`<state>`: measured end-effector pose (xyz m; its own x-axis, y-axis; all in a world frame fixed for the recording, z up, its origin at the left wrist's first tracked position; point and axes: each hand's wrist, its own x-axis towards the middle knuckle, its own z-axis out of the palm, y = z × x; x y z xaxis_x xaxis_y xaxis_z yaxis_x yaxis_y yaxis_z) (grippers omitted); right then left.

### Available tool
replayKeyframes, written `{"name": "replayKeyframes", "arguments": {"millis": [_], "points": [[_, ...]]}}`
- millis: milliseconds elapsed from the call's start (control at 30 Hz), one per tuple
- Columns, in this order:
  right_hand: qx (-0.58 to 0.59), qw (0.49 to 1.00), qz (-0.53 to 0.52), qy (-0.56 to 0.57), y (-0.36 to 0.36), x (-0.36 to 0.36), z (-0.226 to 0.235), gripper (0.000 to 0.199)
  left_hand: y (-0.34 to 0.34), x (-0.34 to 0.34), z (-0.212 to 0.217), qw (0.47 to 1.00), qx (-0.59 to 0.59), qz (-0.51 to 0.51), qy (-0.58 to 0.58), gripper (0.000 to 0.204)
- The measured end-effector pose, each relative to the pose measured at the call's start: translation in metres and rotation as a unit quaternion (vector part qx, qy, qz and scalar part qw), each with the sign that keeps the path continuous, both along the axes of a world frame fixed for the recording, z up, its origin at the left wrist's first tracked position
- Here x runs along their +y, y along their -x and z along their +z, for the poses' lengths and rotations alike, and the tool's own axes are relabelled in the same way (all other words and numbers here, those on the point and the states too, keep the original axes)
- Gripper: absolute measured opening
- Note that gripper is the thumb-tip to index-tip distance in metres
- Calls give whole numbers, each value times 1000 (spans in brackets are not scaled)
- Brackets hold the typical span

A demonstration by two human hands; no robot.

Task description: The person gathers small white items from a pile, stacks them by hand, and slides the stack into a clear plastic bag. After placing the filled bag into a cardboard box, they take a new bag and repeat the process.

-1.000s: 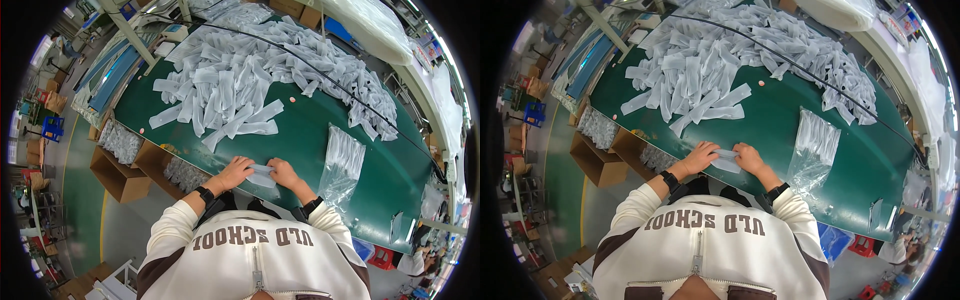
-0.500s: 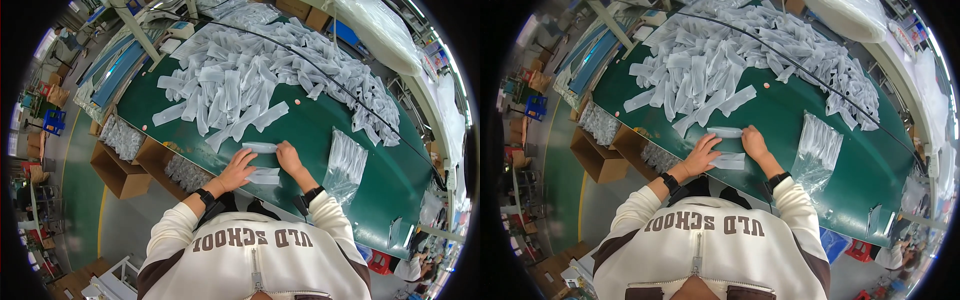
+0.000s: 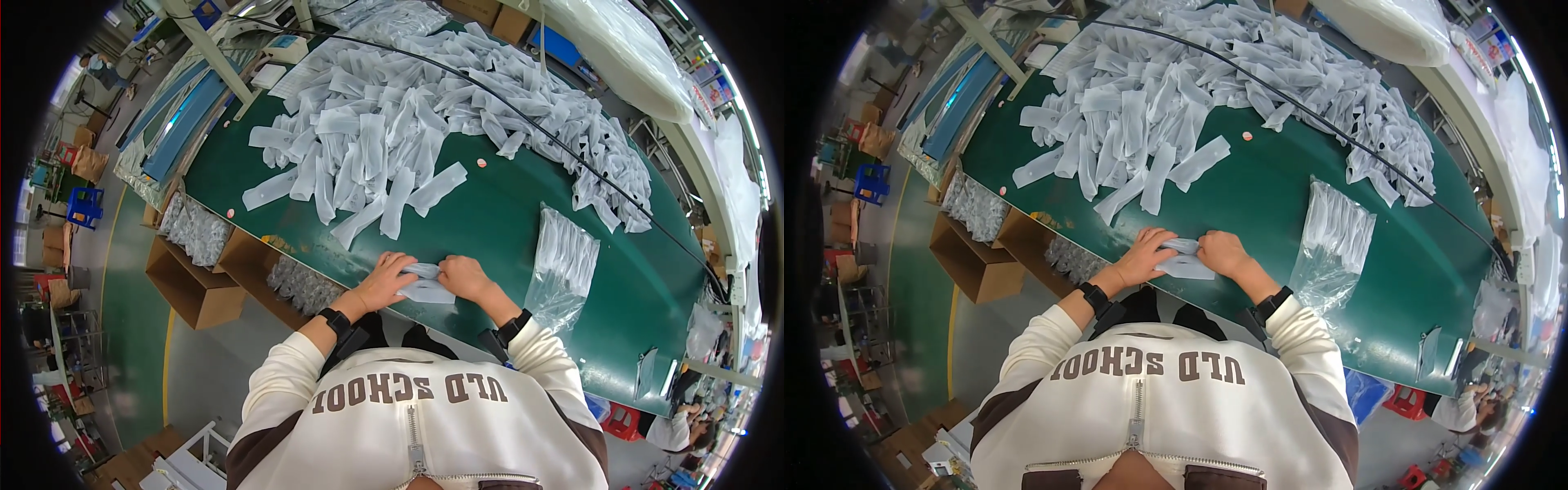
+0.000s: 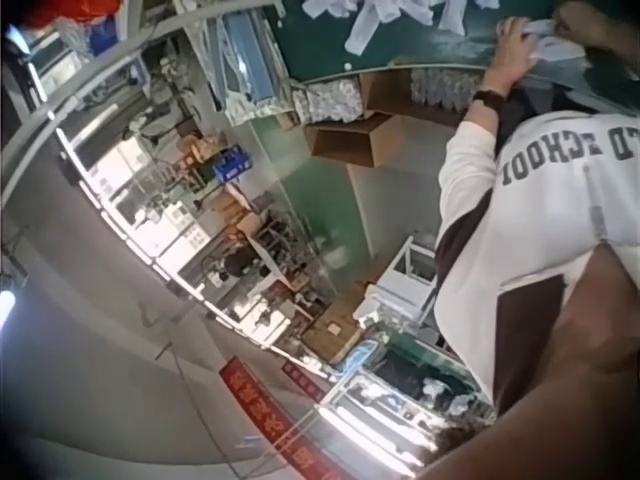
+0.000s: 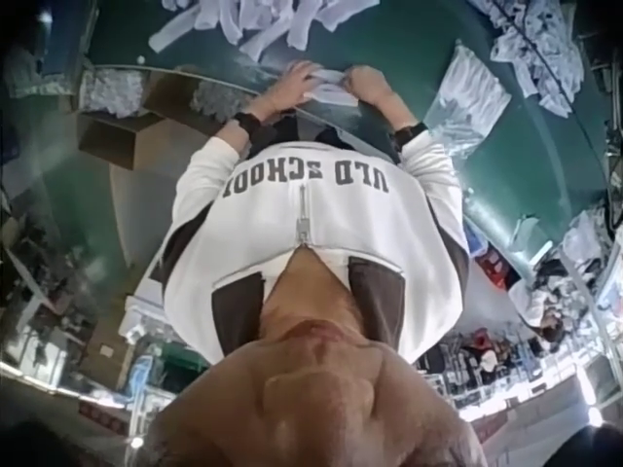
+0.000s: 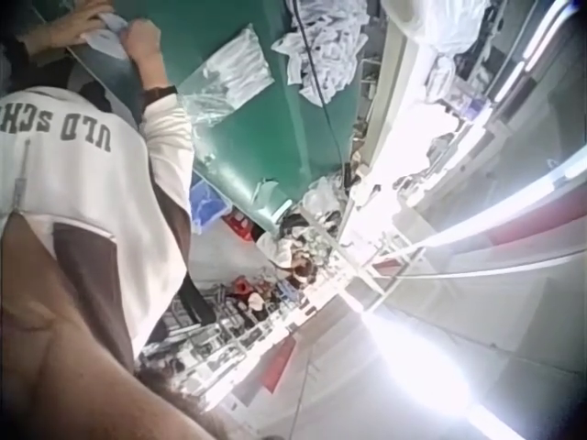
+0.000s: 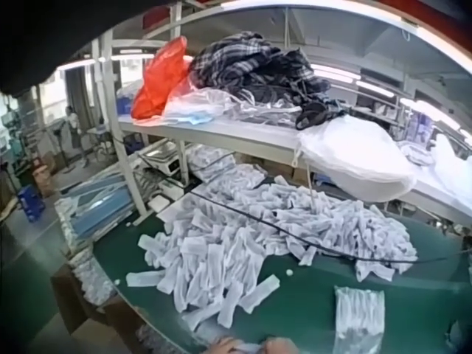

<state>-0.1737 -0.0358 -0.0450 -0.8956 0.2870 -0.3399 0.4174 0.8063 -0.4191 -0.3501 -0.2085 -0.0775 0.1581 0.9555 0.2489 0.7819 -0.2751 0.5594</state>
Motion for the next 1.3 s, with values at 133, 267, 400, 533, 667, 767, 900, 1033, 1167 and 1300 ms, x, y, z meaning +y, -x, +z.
{"name": "replayKeyframes", "arguments": {"millis": [133, 267, 400, 533, 667, 767, 900, 1033, 1167, 1300], "points": [[93, 991, -70, 60, 11, 3, 4, 21, -2, -1, 3, 1000, -12, 26, -3, 50], [77, 976, -62, 194, 13, 5, 5, 20, -2, -2, 15, 999, -19, 49, -15, 48], [133, 961, -105, 217, 6, 6, -7, 16, 0, -1, 13, 999, -24, 38, -22, 47], [184, 963, -73, 185, 0, 0, -13, 15, 0, -3, 5, 999, -33, 30, -9, 46], [146, 982, -11, 121, -4, 1, -11, 19, -2, -3, -1, 999, -38, 27, -4, 48], [198, 977, 8, 81, 12, 29, 3, 23, -2, -5, -5, 998, -57, 30, 0, 51], [314, 940, -116, -65, 74, 76, 12, 30, -4, -5, -5, 991, -118, 47, 40, 57], [356, 915, -90, -167, 82, 128, -36, 26, -11, 7, -3, 982, -158, 47, 93, 61], [242, 956, -163, -15, 59, 112, -43, 19, -10, -1, 7, 991, -109, 55, 56, 64], [236, 953, -169, 83, 13, 55, -30, 17, -8, 4, 32, 996, -22, 89, -16, 63]]}}
